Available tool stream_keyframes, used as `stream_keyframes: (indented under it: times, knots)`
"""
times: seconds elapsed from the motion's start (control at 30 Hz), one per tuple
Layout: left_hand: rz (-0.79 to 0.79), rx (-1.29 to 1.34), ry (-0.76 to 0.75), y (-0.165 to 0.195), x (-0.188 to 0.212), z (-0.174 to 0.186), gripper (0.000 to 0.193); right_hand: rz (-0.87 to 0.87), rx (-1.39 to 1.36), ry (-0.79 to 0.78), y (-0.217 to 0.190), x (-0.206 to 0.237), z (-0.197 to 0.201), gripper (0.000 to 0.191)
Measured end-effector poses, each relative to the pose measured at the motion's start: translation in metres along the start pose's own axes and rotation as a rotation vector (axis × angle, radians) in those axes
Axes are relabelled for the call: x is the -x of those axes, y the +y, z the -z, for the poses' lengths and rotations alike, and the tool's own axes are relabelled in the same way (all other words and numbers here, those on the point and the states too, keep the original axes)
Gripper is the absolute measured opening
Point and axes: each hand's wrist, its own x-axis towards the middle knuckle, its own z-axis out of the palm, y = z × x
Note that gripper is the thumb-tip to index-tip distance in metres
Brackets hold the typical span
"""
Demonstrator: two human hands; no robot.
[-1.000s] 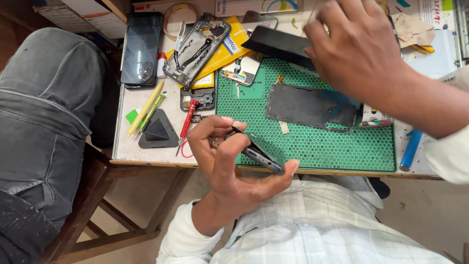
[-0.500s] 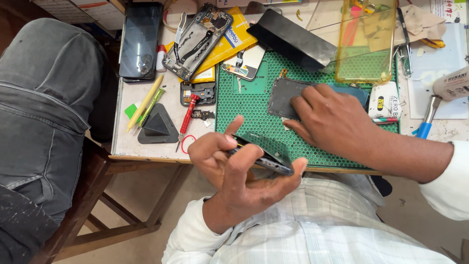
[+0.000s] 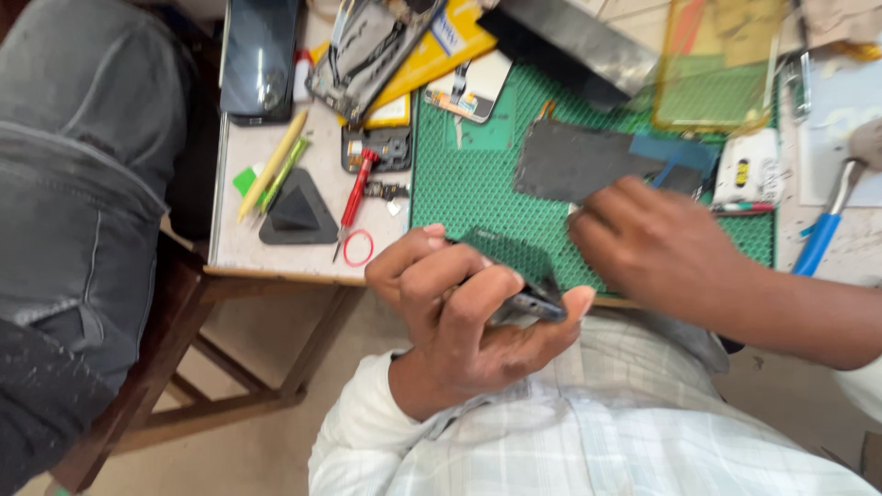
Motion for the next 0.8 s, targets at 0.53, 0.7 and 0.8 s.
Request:
stream_keyframes:
  times: [0.53, 0.7, 0.8]
  knots:
    - [-0.021, 0.064, -0.090, -0.001, 0.008, 0.011, 0.054, 0.010, 0.284, 0.182, 0.036, 0.000, 0.011, 0.019]
    - [-0.021, 0.090, -0.141, -0.001, 0.009, 0.012, 0.054, -0.136, 0.071, 0.019, 0.021, -0.004, 0.004, 0.022]
    - [-0.038, 0.089, -0.146, -0.001, 0.010, 0.011, 0.055, -0.183, -0.048, -0.040, 0.015, -0.007, 0.000, 0.026]
